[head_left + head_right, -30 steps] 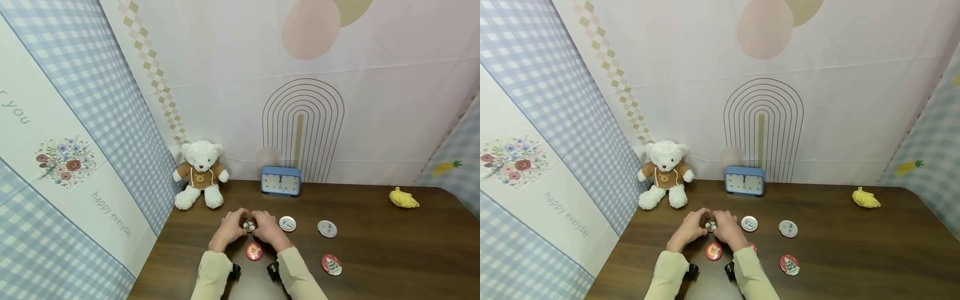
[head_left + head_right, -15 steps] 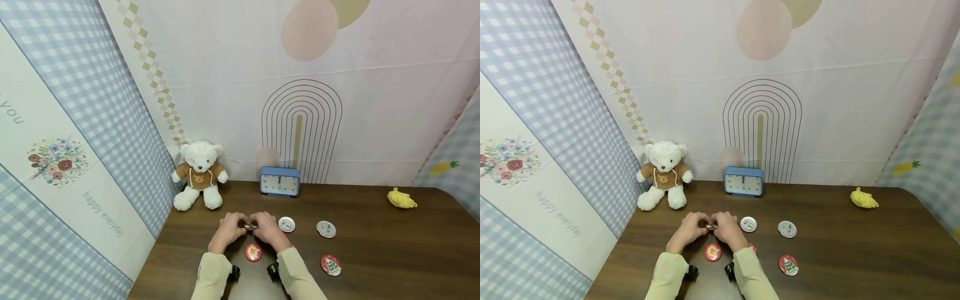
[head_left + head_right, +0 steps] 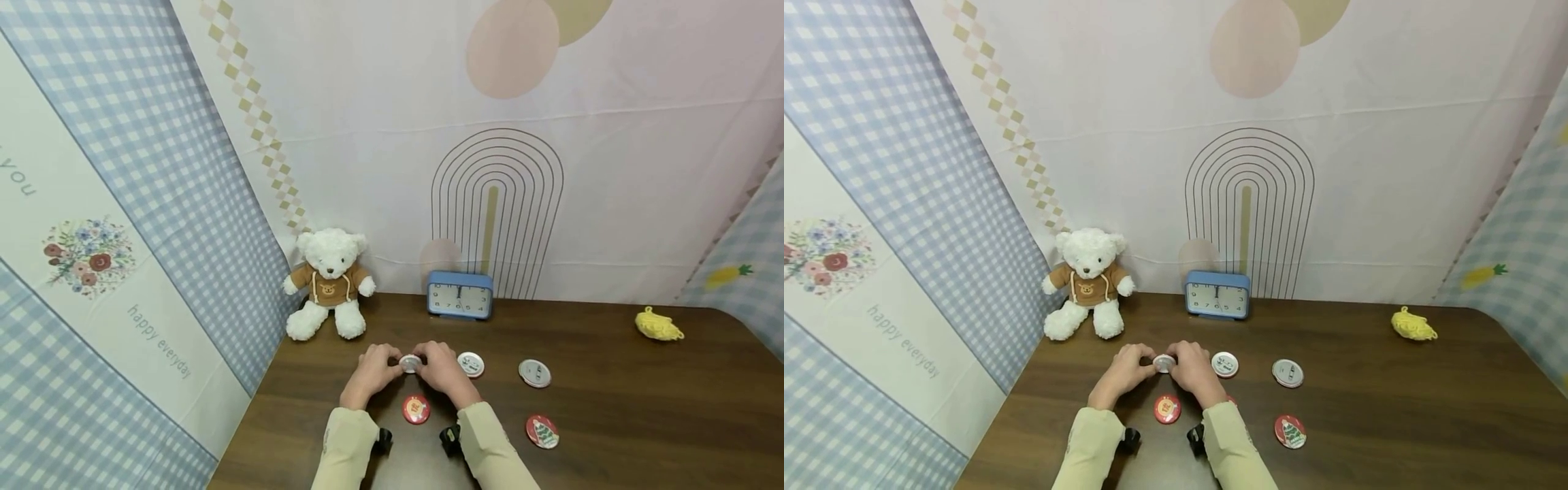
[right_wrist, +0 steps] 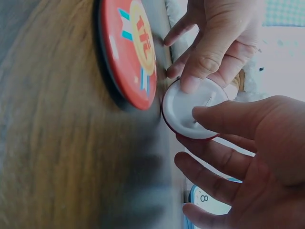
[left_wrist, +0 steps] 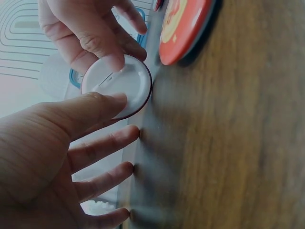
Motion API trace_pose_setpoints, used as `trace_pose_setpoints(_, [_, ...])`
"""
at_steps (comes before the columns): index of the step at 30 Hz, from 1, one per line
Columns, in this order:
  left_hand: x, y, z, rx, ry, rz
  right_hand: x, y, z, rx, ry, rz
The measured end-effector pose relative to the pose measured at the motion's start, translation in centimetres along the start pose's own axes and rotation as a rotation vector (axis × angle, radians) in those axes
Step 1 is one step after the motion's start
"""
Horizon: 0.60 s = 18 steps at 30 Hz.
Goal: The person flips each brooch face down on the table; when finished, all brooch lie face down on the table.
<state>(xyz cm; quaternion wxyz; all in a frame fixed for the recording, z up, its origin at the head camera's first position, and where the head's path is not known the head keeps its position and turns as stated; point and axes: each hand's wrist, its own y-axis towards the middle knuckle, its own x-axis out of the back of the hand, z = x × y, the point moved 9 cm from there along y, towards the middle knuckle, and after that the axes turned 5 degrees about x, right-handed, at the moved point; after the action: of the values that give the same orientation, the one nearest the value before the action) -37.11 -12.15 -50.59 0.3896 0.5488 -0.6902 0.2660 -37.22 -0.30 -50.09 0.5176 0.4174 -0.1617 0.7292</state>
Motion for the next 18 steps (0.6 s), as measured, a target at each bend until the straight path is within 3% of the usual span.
trace_pose_setpoints(11, [0.05,0.26,0.12,0.009,0.029,-0.019,-0.03,0.33,-0.15,-0.022,0.003,-0.030])
trace_pose_setpoints(18, [0.10,0.04,0.13,0.054,0.033,-0.020,0.17,0.16,-0.48,-0.097,0.022,-0.035])
